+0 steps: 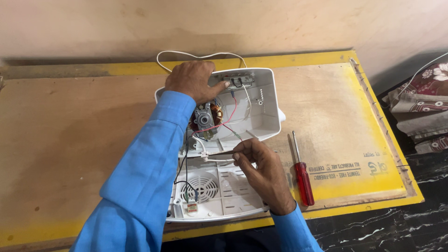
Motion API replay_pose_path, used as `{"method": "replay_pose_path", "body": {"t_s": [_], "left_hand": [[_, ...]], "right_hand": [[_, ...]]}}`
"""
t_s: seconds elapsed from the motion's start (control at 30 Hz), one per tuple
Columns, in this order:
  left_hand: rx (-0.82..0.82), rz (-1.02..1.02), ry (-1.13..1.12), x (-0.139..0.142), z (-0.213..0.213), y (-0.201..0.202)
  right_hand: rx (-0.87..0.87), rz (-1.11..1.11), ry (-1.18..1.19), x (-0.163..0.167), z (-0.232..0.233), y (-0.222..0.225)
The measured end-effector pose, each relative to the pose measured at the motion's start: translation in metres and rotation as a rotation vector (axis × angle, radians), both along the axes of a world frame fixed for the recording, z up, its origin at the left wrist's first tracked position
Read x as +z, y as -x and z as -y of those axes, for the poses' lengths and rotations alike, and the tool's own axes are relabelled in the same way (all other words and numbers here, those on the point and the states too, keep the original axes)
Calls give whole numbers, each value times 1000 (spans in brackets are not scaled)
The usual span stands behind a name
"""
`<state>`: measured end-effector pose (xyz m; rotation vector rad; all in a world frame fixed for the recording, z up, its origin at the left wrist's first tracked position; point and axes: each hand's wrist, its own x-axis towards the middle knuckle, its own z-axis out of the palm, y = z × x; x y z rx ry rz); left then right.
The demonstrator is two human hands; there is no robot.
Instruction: The person works on a small white electric appliance with its housing open, exposing a motor and wiring. They route and connect wires inside the casing, adjust internal components by hand, and then use a red screwdriver on the motor assembly.
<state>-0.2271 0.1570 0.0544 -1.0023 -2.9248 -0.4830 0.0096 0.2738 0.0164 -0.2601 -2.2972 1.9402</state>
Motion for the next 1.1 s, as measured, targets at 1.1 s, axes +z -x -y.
{"method": "replay_pose_path", "body": {"t_s": [1.1], "left_hand": [[-3, -5, 0, 1, 0, 0]], "right_hand": [[-3, -12, -18, 0, 1, -1]]}}
